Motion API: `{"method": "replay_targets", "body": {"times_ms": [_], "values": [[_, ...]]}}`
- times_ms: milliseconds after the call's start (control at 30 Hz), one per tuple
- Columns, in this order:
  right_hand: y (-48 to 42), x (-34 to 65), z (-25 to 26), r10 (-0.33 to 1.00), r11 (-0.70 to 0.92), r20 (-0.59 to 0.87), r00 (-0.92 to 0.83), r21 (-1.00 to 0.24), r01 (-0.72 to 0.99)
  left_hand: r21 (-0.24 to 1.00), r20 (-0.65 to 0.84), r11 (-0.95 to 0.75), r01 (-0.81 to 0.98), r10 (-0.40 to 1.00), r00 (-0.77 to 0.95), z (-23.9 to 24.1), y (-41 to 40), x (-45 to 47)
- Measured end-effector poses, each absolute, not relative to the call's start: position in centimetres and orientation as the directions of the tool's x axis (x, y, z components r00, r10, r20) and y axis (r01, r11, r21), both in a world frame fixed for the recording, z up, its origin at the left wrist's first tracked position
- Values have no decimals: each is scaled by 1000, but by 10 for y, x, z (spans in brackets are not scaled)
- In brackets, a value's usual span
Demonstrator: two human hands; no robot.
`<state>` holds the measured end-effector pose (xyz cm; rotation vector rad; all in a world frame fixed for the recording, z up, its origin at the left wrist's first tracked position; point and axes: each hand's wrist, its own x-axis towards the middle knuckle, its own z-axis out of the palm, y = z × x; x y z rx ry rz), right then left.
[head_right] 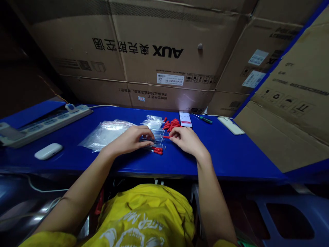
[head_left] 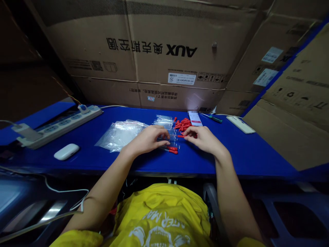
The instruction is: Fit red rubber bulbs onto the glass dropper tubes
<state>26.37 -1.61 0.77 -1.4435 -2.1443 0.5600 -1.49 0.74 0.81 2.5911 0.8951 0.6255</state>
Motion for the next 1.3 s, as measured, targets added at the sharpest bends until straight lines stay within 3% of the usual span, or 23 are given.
{"method": "replay_targets", "body": {"times_ms": [267, 500, 733, 967, 1200, 1300], "values": [[-28, 283, 18, 918, 276, -59, -392, -614, 739, 357, 199, -809, 467, 554, 808, -5, 8, -9], [-20, 259, 6, 908, 336, 8, -420, -613, 715, 332, 141, -809, 485, 551, 823, -7, 10, -8], [-19, 234, -2, 928, 370, 137, -347, -445, 815, 324, 177, -802, 502, 572, 801, -9, 9, -10], [-24, 236, 2, 913, 385, 37, -406, -408, 828, 356, 148, -784, 509, 585, 798, -11, 11, -10], [-29, 227, 5, 938, 346, 76, -337, -210, 915, 369, 126, -773, 516, 592, 796, -9, 10, -10], [-27, 232, 6, 930, 368, 90, -357, -217, 904, 387, 146, -769, 509, 596, 789, -9, 9, -10]]}}
